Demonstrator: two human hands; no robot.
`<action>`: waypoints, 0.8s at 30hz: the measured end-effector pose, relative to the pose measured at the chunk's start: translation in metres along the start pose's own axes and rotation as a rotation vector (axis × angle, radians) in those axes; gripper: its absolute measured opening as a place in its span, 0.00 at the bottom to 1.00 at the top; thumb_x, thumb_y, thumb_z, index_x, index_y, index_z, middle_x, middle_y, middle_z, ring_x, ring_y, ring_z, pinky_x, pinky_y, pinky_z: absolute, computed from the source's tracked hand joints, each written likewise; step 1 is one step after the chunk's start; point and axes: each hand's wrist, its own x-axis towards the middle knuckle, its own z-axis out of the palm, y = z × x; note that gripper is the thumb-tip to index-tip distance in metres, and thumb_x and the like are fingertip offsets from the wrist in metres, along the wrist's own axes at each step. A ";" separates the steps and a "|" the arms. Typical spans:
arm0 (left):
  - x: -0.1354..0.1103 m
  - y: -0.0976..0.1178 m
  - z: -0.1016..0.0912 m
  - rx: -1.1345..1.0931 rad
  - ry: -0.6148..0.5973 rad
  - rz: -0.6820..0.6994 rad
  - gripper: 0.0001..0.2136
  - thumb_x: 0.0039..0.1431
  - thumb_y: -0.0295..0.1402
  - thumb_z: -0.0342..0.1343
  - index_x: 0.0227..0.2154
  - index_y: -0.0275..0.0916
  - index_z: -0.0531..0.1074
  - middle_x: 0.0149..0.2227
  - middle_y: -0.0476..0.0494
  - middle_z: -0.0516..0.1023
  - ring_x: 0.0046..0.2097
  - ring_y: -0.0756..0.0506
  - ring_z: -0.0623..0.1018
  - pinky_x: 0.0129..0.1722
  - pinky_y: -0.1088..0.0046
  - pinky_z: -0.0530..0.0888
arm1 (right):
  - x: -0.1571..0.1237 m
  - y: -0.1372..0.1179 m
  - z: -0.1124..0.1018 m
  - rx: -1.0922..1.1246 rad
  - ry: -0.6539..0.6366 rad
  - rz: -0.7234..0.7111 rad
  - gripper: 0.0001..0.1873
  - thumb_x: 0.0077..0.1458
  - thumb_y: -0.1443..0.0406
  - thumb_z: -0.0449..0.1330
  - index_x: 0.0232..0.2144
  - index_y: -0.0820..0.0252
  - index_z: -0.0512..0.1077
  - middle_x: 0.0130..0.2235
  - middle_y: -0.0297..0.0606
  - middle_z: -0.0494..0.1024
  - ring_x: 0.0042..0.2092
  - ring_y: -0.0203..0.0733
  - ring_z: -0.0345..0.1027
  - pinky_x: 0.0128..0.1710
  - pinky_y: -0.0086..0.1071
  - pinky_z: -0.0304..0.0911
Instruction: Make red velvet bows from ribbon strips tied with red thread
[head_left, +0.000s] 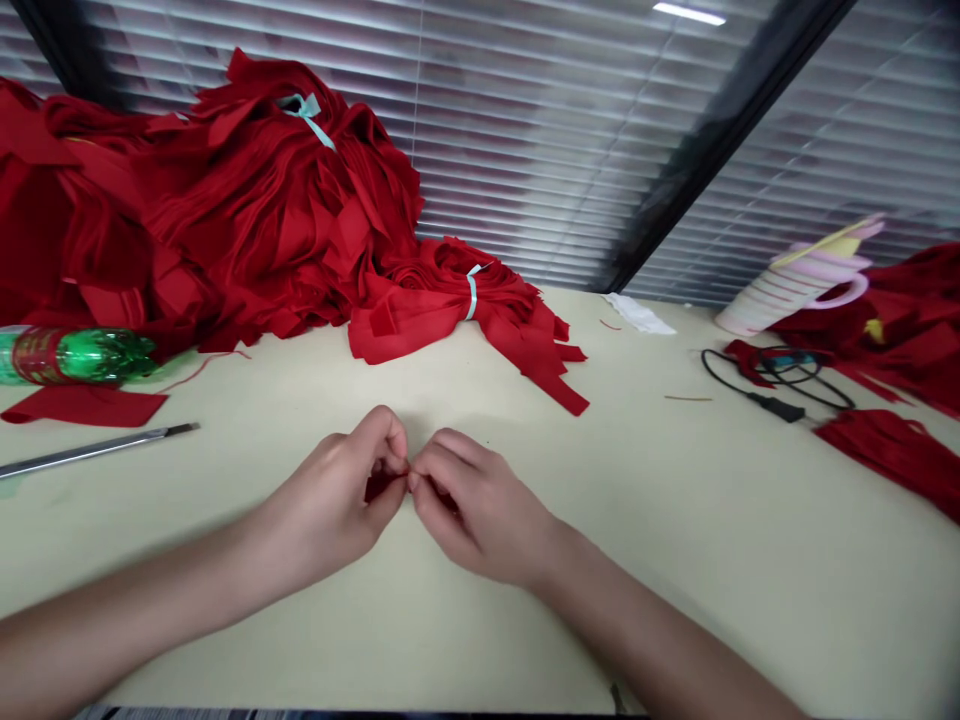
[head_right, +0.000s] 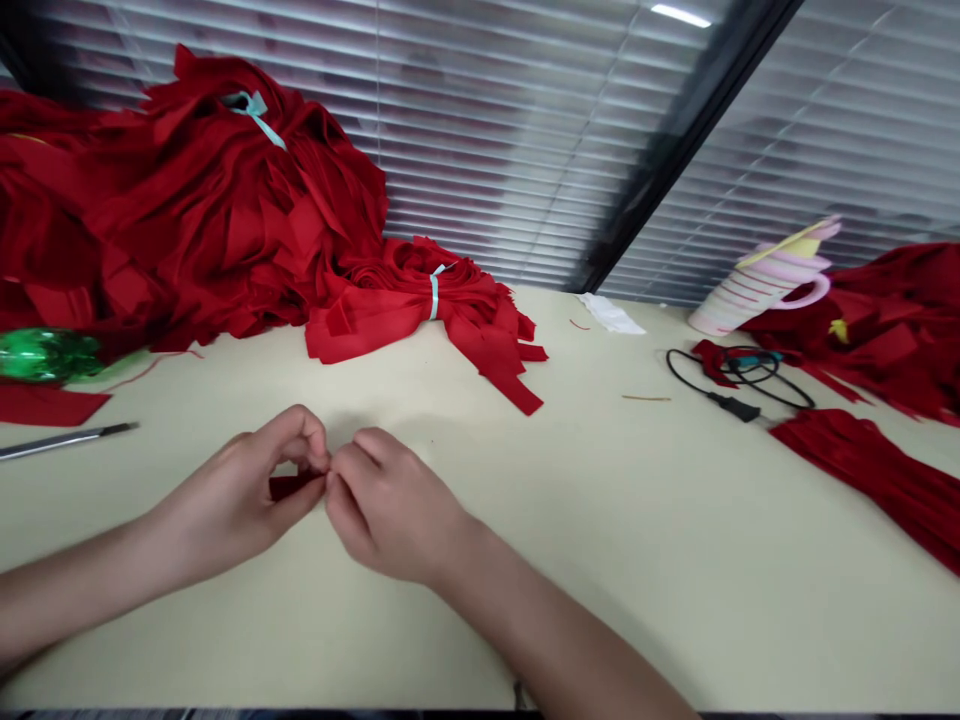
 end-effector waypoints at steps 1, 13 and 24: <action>0.000 0.000 0.000 0.007 0.011 -0.002 0.06 0.56 0.27 0.46 0.32 0.42 0.54 0.27 0.53 0.70 0.29 0.50 0.73 0.26 0.77 0.66 | 0.000 -0.001 0.001 -0.017 0.004 -0.016 0.09 0.55 0.71 0.47 0.23 0.60 0.60 0.27 0.35 0.61 0.28 0.35 0.55 0.27 0.30 0.56; 0.005 -0.001 0.000 0.076 0.114 0.062 0.05 0.54 0.23 0.45 0.29 0.40 0.58 0.24 0.54 0.68 0.26 0.52 0.69 0.22 0.79 0.61 | 0.001 -0.003 0.001 0.058 0.062 -0.012 0.08 0.57 0.71 0.45 0.32 0.60 0.63 0.35 0.41 0.69 0.36 0.39 0.64 0.35 0.34 0.62; 0.010 -0.003 0.006 0.134 0.180 0.068 0.10 0.50 0.22 0.46 0.20 0.39 0.53 0.21 0.53 0.66 0.24 0.52 0.66 0.22 0.79 0.59 | 0.003 -0.009 0.001 0.153 0.152 0.282 0.08 0.59 0.68 0.47 0.28 0.59 0.63 0.26 0.34 0.68 0.26 0.34 0.60 0.25 0.28 0.57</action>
